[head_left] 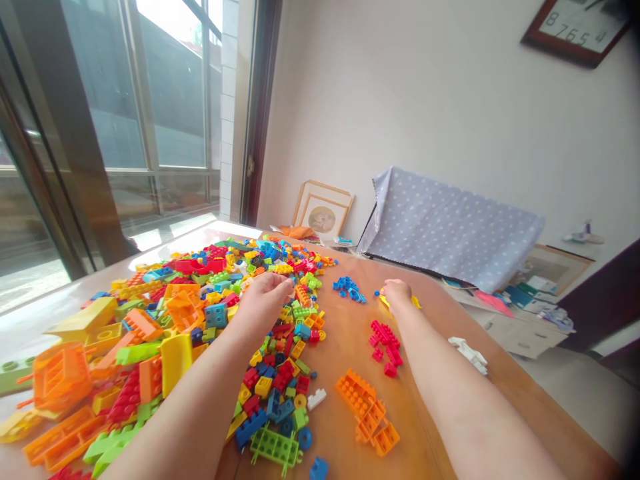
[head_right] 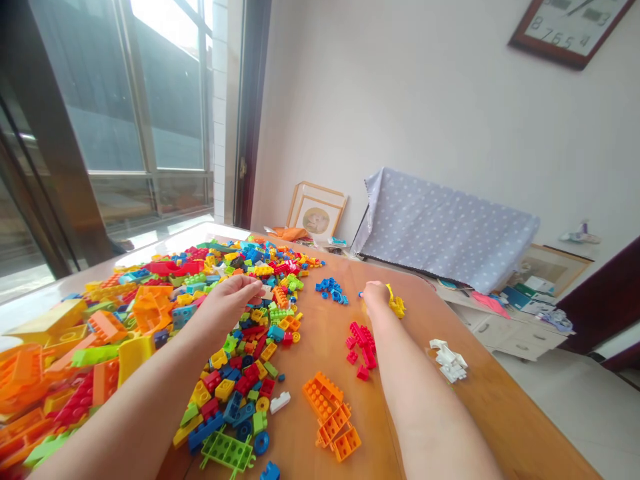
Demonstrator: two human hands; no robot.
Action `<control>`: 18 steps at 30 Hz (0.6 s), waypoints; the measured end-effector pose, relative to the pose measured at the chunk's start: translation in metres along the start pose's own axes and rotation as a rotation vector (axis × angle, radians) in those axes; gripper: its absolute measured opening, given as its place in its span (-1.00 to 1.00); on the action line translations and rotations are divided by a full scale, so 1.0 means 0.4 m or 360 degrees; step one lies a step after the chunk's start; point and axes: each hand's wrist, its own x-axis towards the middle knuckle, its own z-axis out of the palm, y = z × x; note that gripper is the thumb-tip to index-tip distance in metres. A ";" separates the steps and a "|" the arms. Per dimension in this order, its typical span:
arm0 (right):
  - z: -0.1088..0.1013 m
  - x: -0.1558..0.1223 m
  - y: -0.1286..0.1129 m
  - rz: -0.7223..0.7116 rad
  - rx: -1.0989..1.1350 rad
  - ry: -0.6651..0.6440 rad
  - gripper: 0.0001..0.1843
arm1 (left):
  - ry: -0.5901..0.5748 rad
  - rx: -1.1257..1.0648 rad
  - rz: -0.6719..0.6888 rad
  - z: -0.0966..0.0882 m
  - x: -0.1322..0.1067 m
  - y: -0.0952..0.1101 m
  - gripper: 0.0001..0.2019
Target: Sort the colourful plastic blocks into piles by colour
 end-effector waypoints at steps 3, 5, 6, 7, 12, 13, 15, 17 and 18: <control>-0.013 0.020 0.004 -0.0038 -0.0098 0.0006 -0.63 | 0.0002 -0.0018 -0.0005 0.003 0.004 -0.004 -0.70; -0.012 0.023 0.008 -0.0080 -0.0160 -0.0044 -0.59 | -0.0001 -0.0020 -0.0011 0.003 0.007 -0.008 -0.69; -0.009 0.021 0.010 -0.0102 -0.0190 -0.0077 -0.57 | -0.0003 -0.0020 -0.0010 0.002 0.007 -0.010 -0.69; -0.005 0.018 0.013 -0.0123 -0.0221 -0.0111 -0.53 | -0.0005 -0.0020 -0.0006 0.001 0.008 -0.011 -0.68; 0.018 0.001 0.017 -0.0177 -0.0320 -0.0216 -0.40 | -0.0015 -0.0001 0.0047 -0.005 0.005 -0.011 -0.67; 0.021 0.000 0.014 -0.0196 -0.0321 -0.0216 -0.41 | -0.0009 0.0005 0.0051 -0.005 0.004 -0.010 -0.67; 0.024 0.001 0.010 -0.0239 -0.0316 -0.0197 -0.45 | -0.0002 0.0020 0.0050 -0.003 0.004 -0.009 -0.67; 0.026 0.003 0.009 -0.0267 -0.0327 -0.0172 -0.50 | -0.0011 0.0032 0.0042 -0.001 0.004 -0.008 -0.67; 0.027 0.004 0.011 -0.0273 -0.0346 -0.0172 -0.52 | -0.0017 0.0032 0.0038 0.000 0.004 -0.008 -0.66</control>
